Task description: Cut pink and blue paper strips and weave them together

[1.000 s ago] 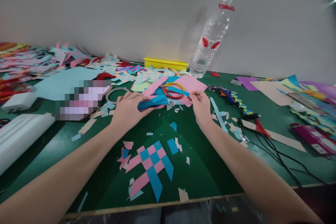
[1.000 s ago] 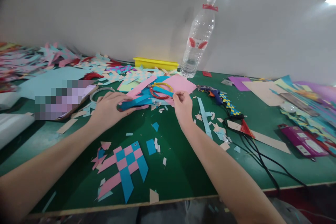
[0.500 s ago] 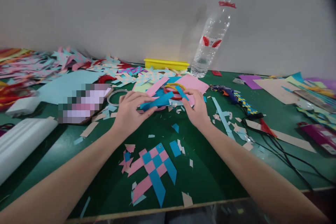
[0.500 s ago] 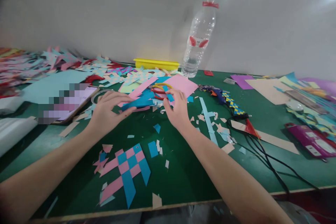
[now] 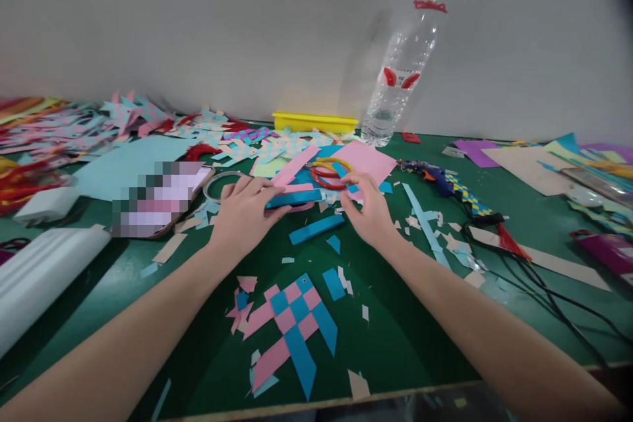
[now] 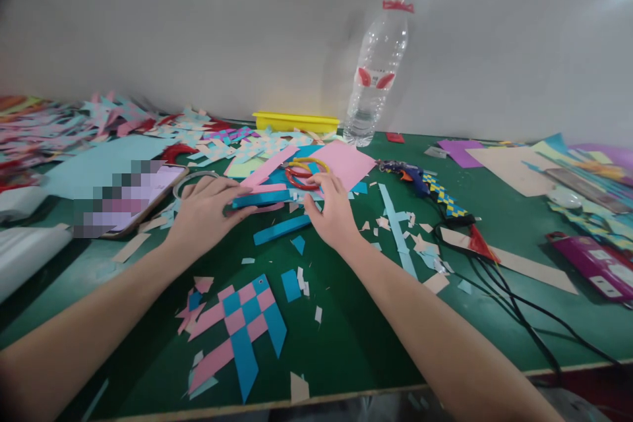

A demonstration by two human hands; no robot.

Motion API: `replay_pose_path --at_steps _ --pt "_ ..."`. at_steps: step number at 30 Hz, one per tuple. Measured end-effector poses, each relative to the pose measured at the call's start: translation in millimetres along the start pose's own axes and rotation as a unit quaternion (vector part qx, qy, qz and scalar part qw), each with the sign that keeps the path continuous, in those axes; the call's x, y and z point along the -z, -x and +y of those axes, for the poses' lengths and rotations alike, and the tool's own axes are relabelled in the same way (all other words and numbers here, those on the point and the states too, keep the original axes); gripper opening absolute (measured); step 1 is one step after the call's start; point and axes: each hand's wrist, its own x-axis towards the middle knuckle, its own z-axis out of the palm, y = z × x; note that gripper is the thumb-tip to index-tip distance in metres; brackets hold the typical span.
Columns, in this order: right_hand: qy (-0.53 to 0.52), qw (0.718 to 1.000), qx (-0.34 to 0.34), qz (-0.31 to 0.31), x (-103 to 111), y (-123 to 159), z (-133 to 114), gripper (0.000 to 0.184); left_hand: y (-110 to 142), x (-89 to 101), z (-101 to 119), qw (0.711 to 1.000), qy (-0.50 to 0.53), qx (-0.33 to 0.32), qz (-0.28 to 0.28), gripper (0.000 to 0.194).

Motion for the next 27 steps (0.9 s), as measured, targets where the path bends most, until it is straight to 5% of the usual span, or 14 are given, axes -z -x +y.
replay_pose_path --at_steps 11,18,23,27 --pt "-0.025 1.000 -0.018 -0.001 1.6 -0.5 -1.4 0.020 -3.2 -0.9 -1.0 0.994 0.103 0.019 0.002 0.012" --pt "-0.053 0.990 0.063 -0.116 3.5 1.9 -15.9 0.041 -3.3 6.7 6.9 0.984 0.177 -0.007 0.026 0.015" --pt "-0.039 0.989 0.087 -0.117 0.3 3.1 -17.1 0.014 -1.7 8.1 13.3 0.974 0.217 -0.066 0.004 0.014" --pt "-0.052 0.997 0.008 -0.054 0.8 1.3 -11.7 0.012 -3.0 6.6 7.6 0.986 0.163 0.002 0.042 0.025"
